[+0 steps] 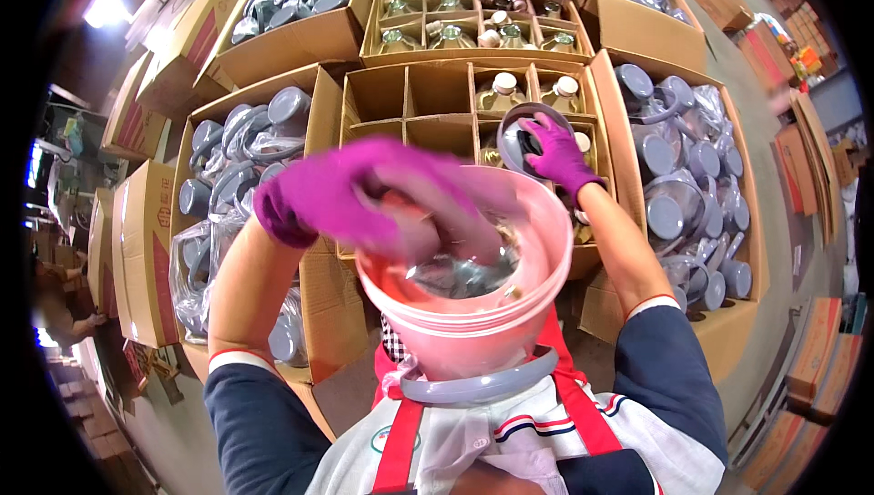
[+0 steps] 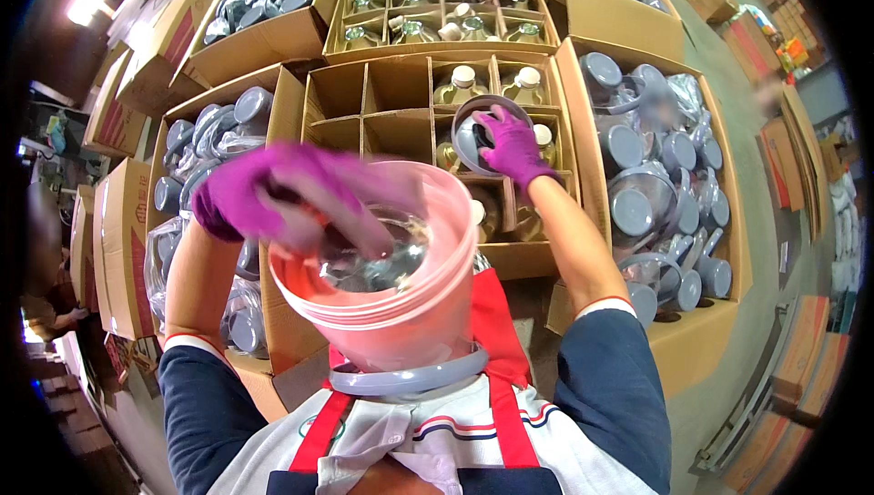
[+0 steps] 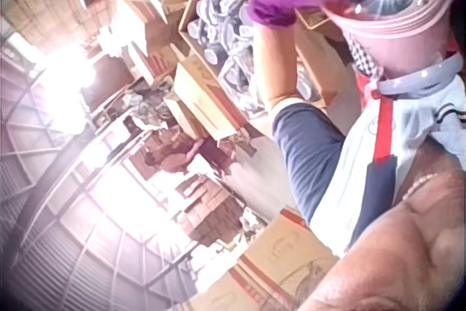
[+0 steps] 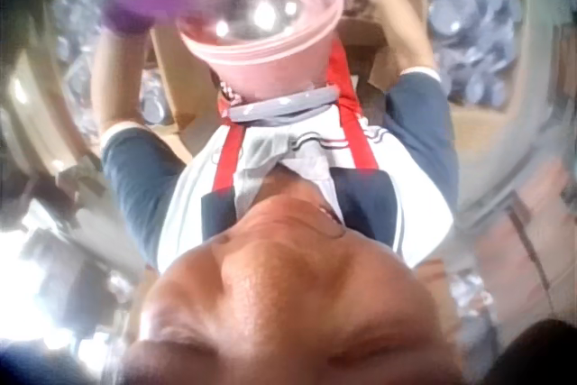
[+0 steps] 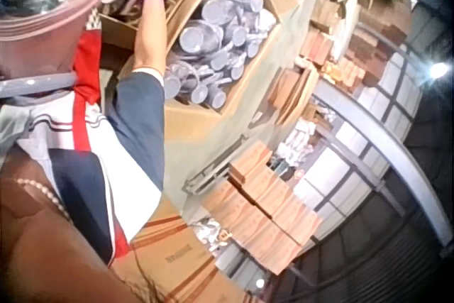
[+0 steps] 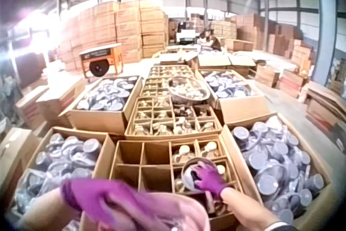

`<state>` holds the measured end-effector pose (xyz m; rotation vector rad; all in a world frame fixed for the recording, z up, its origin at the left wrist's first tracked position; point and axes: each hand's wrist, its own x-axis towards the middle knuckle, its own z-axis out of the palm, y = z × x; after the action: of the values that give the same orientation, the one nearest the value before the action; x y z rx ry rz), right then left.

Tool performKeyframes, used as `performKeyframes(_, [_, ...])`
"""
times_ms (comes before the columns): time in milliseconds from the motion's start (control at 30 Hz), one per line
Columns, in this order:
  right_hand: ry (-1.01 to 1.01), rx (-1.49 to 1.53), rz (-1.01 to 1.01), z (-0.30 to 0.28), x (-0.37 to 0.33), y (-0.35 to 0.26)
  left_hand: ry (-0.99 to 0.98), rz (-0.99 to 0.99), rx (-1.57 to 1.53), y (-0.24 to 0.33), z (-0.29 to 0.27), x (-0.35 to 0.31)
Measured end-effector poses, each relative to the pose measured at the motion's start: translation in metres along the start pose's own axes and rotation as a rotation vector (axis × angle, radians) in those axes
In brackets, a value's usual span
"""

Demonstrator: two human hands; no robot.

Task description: The person sits on the floor in a warehouse and assembles pink plastic containers with grey lids. They pick up a container body and a lid, screw the lid onto the body, and then place the assembled unit into a clear plastic bag. This process is repeated for multiple units throughout the clip.

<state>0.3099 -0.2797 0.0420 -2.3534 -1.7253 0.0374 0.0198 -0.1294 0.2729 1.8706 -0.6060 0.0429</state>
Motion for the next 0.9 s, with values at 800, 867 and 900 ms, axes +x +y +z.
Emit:
performKeyframes(800, [-0.016, 0.913, -0.149, -0.211, -0.025, -0.127, 0.593, 0.148, 0.941, 0.068, 0.019, 0.026])
performKeyframes(867, [-0.007, 1.157, -0.005, -0.191, -0.031, -0.114, 0.781, -0.087, 0.226, 0.065, 0.04, -0.023])
performKeyframes(900, [0.045, 1.354, 0.025, -0.174, -0.035, -0.105, 0.819, -0.182, 0.058, 0.062, 0.042, -0.037])
